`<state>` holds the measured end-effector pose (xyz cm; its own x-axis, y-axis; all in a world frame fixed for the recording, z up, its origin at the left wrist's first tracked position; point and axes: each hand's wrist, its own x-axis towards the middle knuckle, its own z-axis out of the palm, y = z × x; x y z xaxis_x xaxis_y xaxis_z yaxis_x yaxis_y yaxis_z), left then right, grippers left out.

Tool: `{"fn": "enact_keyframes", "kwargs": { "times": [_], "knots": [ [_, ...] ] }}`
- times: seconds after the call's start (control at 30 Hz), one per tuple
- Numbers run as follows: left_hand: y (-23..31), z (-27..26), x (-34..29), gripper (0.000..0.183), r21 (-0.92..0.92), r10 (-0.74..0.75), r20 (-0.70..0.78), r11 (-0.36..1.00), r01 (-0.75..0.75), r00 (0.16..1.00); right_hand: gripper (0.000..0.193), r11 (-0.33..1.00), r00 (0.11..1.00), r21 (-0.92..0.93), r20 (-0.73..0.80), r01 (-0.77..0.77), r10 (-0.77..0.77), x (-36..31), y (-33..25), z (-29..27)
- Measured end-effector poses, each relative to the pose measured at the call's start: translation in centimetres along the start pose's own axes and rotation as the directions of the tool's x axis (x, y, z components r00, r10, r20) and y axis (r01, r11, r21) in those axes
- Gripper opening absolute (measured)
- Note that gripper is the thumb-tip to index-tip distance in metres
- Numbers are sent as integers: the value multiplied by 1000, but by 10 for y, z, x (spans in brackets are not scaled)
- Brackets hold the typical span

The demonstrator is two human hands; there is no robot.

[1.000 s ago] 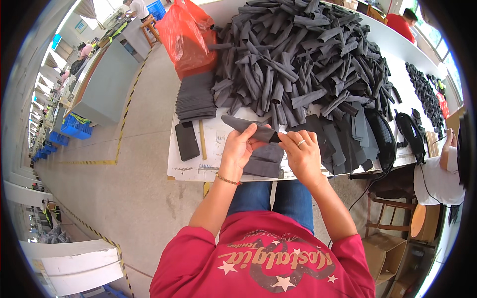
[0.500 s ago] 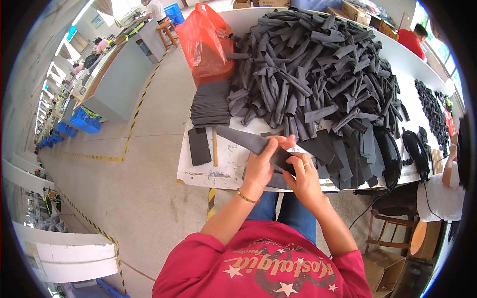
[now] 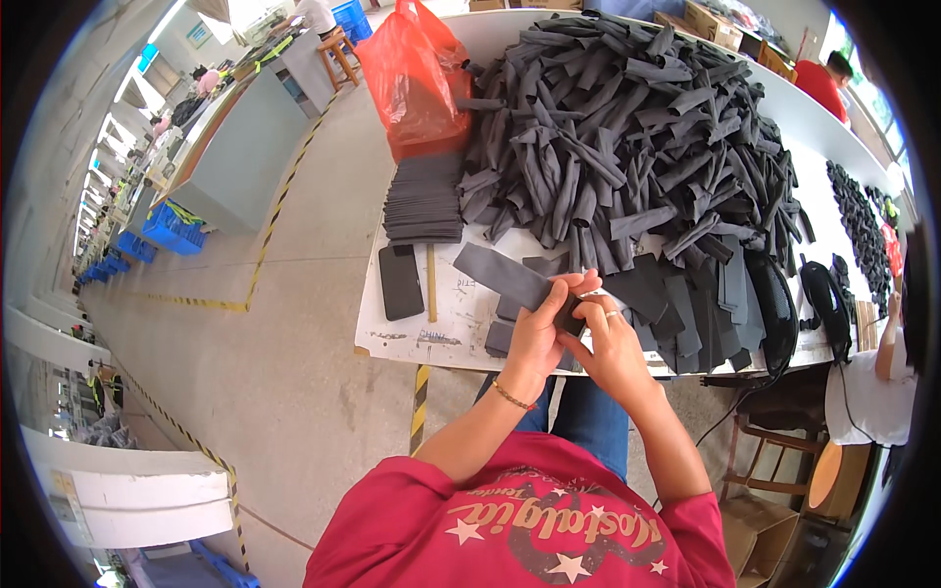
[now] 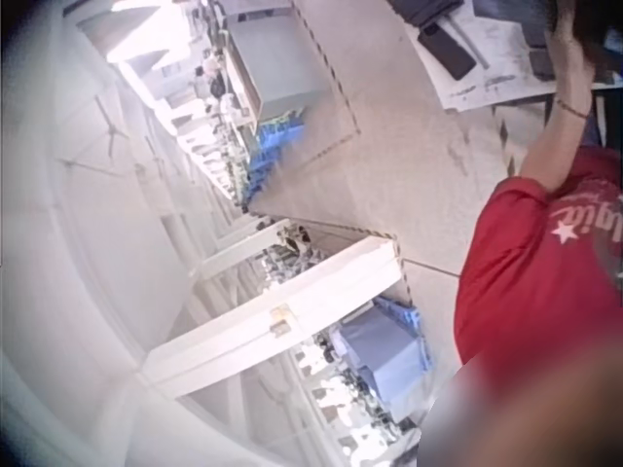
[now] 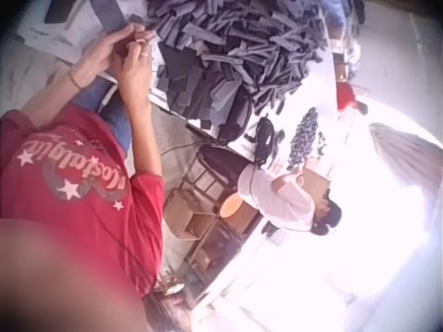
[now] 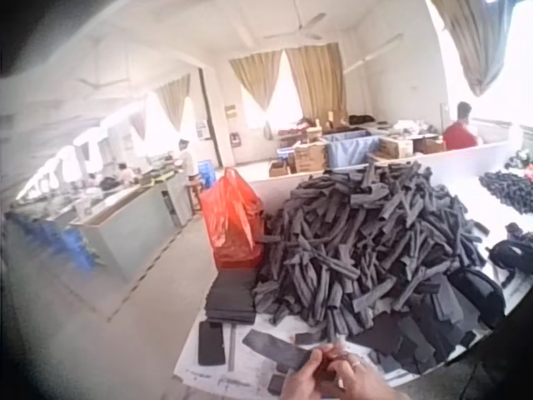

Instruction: The recorder is inspecting and handling small, black, rectangular foam pieces from a large pile on a workbench.

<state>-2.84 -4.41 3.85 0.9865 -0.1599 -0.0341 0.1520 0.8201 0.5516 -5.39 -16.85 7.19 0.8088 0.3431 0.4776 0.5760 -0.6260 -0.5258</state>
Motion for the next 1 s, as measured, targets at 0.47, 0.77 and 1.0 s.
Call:
{"fn": "enact_keyframes", "kwargs": {
  "times": [0.47, 0.77, 1.0],
  "knots": [
    [20, 17, 2, 33, -8, 232, -146, 972, -236, 962, 15, 973, 996, 213, -38, 82, -76, 9, 10, -4],
    [10, 14, 1, 34, -40, 262, -151, 962, -271, 953, 14, 964, 1000, 266, -13, 20, -18, 9, 12, 2],
    [7, 14, 1, 34, -24, 278, -150, 958, -284, 949, 16, 959, 997, 275, -62, 60, -45, 12, 14, 6]
  ]
}}
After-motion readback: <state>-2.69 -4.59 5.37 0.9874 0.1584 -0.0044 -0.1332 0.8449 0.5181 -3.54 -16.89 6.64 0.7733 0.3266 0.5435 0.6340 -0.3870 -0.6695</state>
